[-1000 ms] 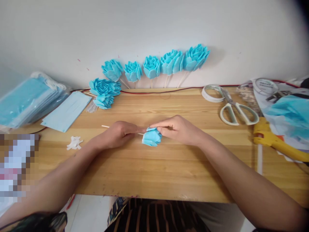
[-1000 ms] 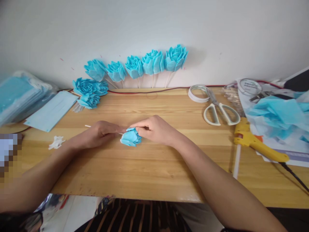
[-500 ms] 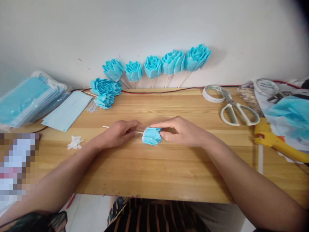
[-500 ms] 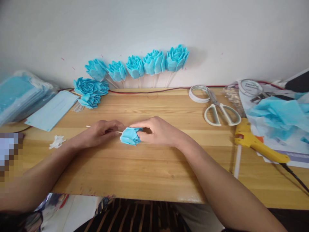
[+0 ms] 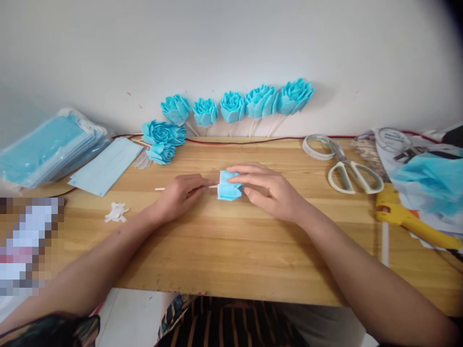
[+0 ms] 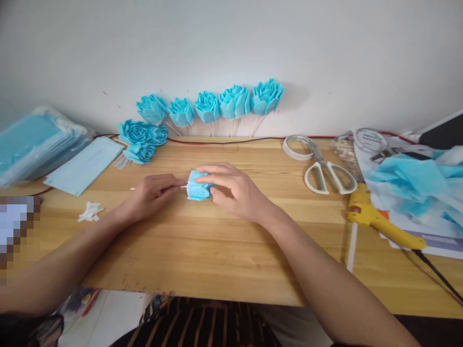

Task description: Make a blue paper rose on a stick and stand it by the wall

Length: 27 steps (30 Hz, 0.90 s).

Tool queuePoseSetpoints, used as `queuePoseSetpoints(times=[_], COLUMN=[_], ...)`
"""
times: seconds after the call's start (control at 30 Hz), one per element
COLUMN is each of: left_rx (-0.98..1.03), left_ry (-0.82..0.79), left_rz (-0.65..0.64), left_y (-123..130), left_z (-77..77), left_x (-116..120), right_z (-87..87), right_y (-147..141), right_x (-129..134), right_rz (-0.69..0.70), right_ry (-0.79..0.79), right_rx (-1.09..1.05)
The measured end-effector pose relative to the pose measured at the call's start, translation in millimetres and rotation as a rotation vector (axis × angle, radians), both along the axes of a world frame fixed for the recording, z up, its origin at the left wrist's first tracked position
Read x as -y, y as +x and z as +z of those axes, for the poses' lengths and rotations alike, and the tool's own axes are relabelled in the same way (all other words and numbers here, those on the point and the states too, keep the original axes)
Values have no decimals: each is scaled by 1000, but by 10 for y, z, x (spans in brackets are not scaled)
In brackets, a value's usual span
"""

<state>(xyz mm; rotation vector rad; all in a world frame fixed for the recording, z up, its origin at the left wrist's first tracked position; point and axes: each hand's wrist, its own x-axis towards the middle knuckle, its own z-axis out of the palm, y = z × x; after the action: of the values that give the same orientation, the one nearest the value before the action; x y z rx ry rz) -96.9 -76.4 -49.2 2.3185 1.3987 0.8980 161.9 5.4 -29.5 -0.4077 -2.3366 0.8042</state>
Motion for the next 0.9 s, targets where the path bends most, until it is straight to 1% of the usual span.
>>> queuePoseSetpoints(times=[0.1,0.2,0.27,0.33,0.53,0.73,0.83,0.9], left_rx=[18,55,68,67,62,54,68,86], left_ry=[106,150,162,171,205,198,198,233], left_rz=[18,46,62,73,87,54,64,92], left_y=[-1,0,6,15,44,89,106,108], left_z=[-6,-9,-6,-1,-17,-39,-33,-14], left_x=[-22,-26,-21,-15,-3,5,10,13], right_z=[-2,-63,-117,-167,-241,-211,-180,-155], right_y=[5,-24,-55,-87,-155,-190,-195,-188], right_x=[29,42,40,37,65,142,160,163], right_rz=[-11,-53,-54,-38,-15,-103,-116,-121], right_ry=[-254,-491,-584,-632,-646,-586,-515,-426], right_rx=[-81,-198,-227,-209,-155,-120,-125,-166])
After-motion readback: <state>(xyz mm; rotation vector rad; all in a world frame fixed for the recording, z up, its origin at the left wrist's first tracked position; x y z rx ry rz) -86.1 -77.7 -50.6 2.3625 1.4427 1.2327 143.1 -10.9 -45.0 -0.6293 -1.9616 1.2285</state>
